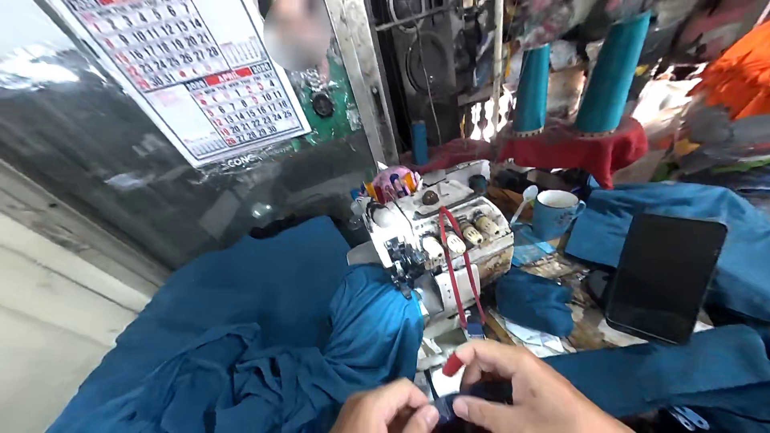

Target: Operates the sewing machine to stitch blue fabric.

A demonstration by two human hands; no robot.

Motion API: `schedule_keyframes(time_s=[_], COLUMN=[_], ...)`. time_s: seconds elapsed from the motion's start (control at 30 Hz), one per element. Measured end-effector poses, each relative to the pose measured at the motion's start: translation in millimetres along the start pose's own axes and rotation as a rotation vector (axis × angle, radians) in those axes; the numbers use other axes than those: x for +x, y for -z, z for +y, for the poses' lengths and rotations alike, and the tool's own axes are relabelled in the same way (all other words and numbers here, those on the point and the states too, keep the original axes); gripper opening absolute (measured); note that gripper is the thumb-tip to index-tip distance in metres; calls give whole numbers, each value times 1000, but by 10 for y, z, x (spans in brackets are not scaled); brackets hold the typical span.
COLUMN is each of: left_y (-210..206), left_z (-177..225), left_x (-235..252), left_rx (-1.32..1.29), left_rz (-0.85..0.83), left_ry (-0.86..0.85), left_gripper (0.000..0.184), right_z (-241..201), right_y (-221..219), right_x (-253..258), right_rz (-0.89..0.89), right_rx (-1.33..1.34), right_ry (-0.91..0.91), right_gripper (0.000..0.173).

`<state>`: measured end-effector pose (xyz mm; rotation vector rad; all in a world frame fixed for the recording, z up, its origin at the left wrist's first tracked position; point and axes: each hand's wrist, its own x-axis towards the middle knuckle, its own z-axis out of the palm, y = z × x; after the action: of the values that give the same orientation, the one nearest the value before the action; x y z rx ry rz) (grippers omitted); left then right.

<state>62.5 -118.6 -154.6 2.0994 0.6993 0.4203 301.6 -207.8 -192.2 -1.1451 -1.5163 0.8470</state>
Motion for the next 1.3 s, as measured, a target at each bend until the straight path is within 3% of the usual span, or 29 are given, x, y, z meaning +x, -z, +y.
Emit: schedule_keyframes(time_s=[0.1,0.17,0.23,0.33,0.47,0.67,1.1,1.17,1.3], left_y=[368,561,654,698,691,690,682,667,444], left_z=[218,183,60,-54,-75,-67,-38,-63,-394], left_x=[477,885,1158,1257,1227,1219,1229,1188,1125], left_rx=[37,85,98,102,71,81,163,378,669], left_rz=[57,35,-16,-63,-74,-72,-53,60,378], left_ry=[45,127,200,218,211,210,245,187,-97], left_gripper=[19,20,21,22,22,23,23,25,29], right_z=[-77,-44,30,164,300,146,177,163,171], right_y=[160,211,186,78,-82,-220,-343,-355,-364], right_x=[493,743,784,592,359,348,460,442,414], right_rz=[150,292,403,503,403,205,90,89,87], right_rx=[-89,-311,-564,-605,-518,-529,-784,-807,-803], right_ry=[16,-10,16,92,77,154,64,59,53], right_gripper=[26,23,28,21,18,22,43,47,48])
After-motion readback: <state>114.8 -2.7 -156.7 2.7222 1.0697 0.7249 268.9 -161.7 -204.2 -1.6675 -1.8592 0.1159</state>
